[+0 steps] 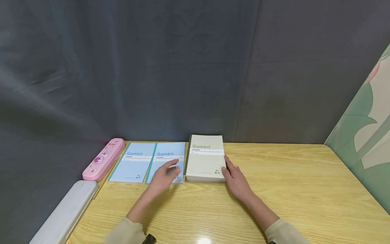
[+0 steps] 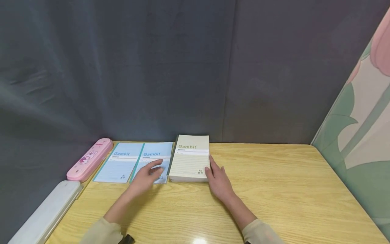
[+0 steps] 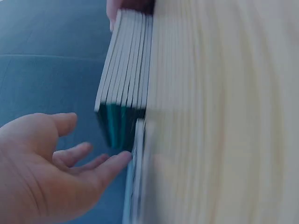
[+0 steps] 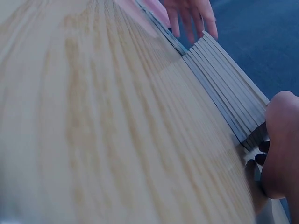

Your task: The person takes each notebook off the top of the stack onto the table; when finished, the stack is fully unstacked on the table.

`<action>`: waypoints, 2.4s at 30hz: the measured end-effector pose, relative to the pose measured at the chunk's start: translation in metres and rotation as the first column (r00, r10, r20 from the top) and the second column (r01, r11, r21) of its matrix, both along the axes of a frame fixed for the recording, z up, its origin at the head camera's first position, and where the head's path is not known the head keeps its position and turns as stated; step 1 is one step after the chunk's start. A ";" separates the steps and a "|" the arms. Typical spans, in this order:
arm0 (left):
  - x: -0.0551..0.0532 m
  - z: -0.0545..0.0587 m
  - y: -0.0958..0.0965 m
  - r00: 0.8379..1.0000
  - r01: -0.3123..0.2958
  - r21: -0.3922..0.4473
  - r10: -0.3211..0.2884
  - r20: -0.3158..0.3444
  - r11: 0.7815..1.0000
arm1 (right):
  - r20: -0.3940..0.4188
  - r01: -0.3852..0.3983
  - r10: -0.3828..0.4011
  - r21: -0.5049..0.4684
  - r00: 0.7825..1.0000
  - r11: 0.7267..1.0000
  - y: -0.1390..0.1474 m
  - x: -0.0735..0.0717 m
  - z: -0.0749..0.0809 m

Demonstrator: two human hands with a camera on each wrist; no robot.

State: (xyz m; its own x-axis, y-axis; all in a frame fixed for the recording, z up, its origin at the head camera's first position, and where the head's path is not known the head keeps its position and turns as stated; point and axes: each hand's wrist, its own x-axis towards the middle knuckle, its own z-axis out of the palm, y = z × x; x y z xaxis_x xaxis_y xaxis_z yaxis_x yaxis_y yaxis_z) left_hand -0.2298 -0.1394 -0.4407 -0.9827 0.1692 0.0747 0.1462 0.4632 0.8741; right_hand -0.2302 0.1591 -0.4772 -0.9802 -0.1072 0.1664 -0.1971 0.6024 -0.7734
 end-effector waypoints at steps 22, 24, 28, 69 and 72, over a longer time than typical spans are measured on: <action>0.005 -0.010 0.024 0.981 0.172 0.186 -0.186 0.063 0.967 | 0.115 -0.041 0.072 -0.253 0.991 0.967 -0.005 0.001 0.003; 0.007 -0.009 0.024 0.984 0.162 0.171 -0.173 0.050 0.972 | 0.115 -0.046 0.077 -0.252 0.990 0.967 -0.005 0.001 0.002; 0.009 -0.008 0.022 0.986 0.151 0.152 -0.159 0.041 0.977 | 0.113 -0.063 0.093 -0.246 0.989 0.967 -0.004 0.001 0.003; -0.027 -0.026 0.033 0.999 0.033 0.082 -0.035 0.026 0.996 | 0.017 0.152 -0.154 -0.303 0.988 0.941 -0.009 0.002 0.004; -0.027 -0.025 0.033 0.999 0.043 0.078 -0.045 0.025 0.996 | 0.005 0.168 -0.174 -0.287 0.985 0.943 -0.008 0.001 0.003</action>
State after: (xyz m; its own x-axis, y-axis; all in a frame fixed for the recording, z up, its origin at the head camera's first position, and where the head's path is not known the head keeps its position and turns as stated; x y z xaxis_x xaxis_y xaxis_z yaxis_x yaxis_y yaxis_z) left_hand -0.2567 -0.1063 -0.4662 -0.9762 0.2074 0.0627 0.1410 0.3879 0.9108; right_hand -0.2292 0.1512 -0.4742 -0.9759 0.1162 0.1849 -0.1277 0.3831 -0.9149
